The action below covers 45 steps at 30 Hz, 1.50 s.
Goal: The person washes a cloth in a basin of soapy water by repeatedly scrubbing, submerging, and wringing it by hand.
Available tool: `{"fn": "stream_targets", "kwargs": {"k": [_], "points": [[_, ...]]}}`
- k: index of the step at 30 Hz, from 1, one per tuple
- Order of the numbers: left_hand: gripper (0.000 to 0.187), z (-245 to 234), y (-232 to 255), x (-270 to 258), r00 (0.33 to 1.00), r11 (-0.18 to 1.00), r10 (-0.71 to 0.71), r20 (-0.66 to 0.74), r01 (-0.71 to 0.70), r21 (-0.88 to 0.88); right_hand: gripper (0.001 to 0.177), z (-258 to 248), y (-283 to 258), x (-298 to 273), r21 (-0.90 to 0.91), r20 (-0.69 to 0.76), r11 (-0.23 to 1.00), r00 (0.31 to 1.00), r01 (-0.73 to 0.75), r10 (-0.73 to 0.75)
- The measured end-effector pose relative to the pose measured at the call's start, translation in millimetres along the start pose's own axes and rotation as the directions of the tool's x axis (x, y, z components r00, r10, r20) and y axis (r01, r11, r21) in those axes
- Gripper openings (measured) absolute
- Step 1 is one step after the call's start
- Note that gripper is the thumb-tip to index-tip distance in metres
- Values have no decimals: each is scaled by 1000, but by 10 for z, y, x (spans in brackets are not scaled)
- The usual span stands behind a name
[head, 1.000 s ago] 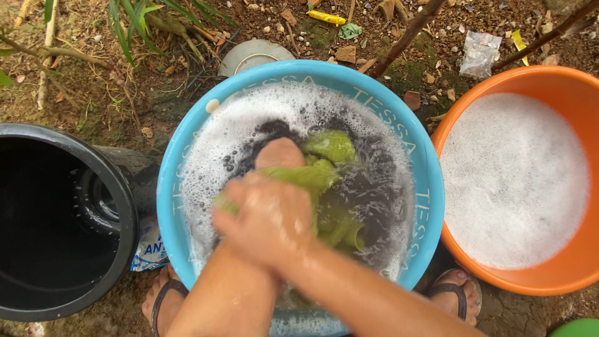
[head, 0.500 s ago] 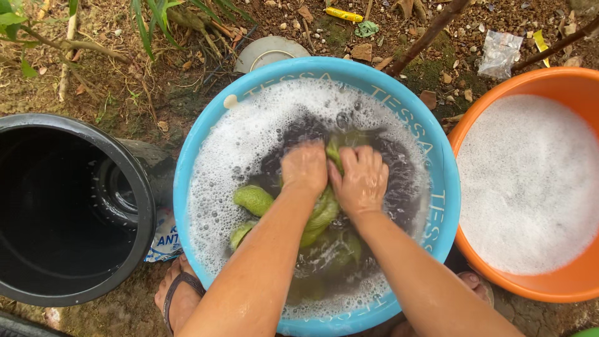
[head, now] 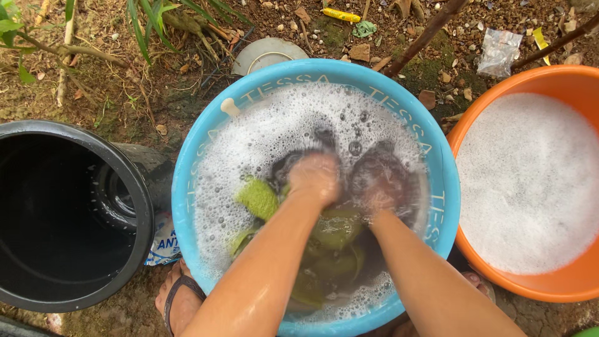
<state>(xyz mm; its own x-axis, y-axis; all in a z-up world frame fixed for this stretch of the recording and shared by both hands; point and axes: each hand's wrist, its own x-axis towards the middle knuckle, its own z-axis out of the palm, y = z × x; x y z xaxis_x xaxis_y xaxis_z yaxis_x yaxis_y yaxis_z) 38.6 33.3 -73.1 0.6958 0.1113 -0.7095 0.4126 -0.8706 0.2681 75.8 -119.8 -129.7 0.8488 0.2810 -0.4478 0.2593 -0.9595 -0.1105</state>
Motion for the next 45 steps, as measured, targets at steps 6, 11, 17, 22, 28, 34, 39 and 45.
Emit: {"fn": "stream_targets", "kwargs": {"k": [6, 11, 17, 22, 28, 34, 39, 45], "points": [[24, -441, 742, -485, 885, 909, 409, -225, -415, 18, 35, -53, -132, 131, 1, 81, 1000, 997, -7, 7], [24, -363, 1095, -927, 643, 633, 637, -426, -751, -187, 34, -291, -204, 397, 15, 69, 1000, 998, -4, 3], [40, -208, 1394, -1204, 594, 526, 672, -442, -803, -279, 33, -489, -221, 455, 38, 81, 999, 996, 27, -30], [24, -307, 1021, -773, 788, 810, 476, -390, -566, -154, 32, -477, -402, 522, 44, 128, 993, 985, 109, -114], [18, -387, 760, -545, 787, 950, 277, -551, -312, 32, 31, -408, -469, 548, -3, 95, 989, 985, 147, -146], [31, -141, 113, -110, 713, 872, -224, -665, -158, -463, 29, -606, -523, 164, -168, -101, 966, 971, 196, -215], [33, 480, -462, 16, 692, 955, -218, -689, 4, -298, 36, -712, -733, -169, -185, -329, 934, 876, 306, -352], [36, 835, -595, 330, 837, 953, -270, -477, 162, -256, 45, -407, -630, -365, -57, -426, 897, 802, 438, -419]]}}
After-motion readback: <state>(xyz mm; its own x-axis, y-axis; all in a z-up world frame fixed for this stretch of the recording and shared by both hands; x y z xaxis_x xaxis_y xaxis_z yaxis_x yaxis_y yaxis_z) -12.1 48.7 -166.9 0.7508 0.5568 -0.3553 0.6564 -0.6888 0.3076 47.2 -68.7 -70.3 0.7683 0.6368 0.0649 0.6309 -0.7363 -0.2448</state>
